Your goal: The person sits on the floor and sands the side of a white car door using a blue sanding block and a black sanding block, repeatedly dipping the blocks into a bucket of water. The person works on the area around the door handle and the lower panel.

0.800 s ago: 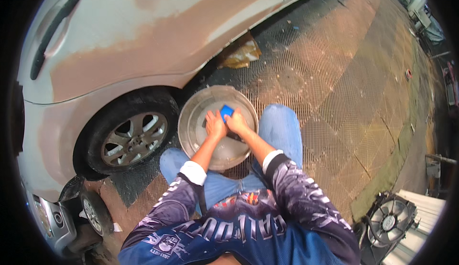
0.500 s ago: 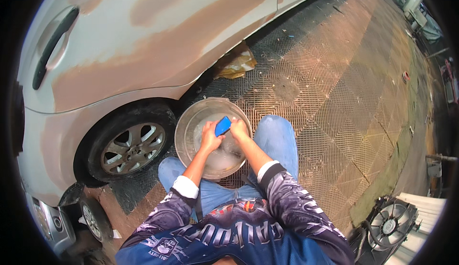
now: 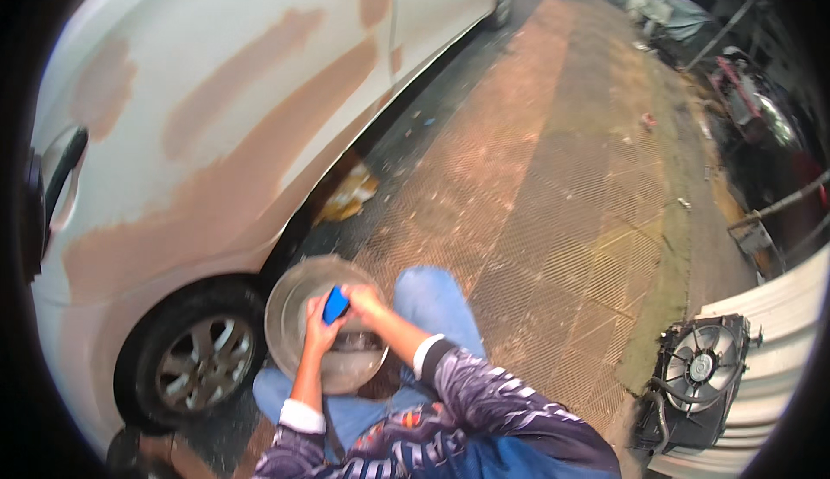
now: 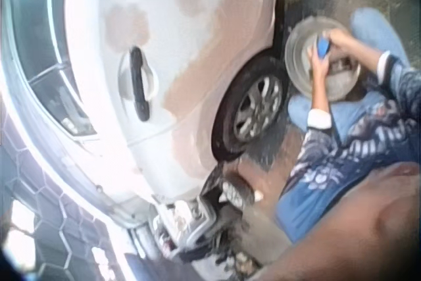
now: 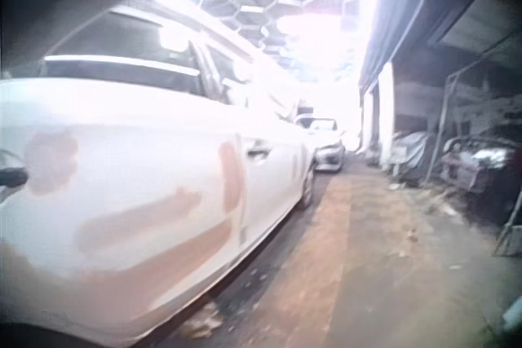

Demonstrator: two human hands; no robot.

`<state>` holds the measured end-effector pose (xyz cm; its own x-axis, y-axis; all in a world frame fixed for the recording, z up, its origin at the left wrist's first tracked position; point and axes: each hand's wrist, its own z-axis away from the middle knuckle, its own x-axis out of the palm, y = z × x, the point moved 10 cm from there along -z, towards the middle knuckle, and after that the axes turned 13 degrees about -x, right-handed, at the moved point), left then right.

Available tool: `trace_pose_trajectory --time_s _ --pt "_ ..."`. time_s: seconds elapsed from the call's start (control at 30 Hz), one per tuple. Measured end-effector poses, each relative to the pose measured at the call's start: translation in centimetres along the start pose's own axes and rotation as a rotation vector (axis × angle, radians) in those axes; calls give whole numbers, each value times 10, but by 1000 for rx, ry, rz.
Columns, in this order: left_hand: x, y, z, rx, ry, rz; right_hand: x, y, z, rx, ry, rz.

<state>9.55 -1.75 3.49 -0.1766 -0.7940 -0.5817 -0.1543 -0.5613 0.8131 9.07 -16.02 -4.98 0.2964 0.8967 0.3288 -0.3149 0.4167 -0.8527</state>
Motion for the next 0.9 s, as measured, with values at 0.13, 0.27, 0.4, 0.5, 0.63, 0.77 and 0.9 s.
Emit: trace_pose_trajectory --time_s 0.13,0.27,0.4,0.5,0.63,0.77,0.9 --pt "32 14 -3 -70 -9 -83 -42 5 -11 23 54 234" --pt "32 8 8 -188 8 -157 -27 -43 20 -214 85 842" --pt "38 -31 14 -350 -51 -311 0 -112 67 -819 88 678" --pt "65 -41 14 -369 -176 -677 7 -158 66 -1066 28 651" --pt "40 -68 20 -416 -193 -796 31 -210 46 -1211 65 599" --pt "-31 59 9 -81 -56 -549 8 -196 -37 -662 -47 1055" --pt "-207 269 12 493 281 -682 48 -146 -41 -500 -401 1376"
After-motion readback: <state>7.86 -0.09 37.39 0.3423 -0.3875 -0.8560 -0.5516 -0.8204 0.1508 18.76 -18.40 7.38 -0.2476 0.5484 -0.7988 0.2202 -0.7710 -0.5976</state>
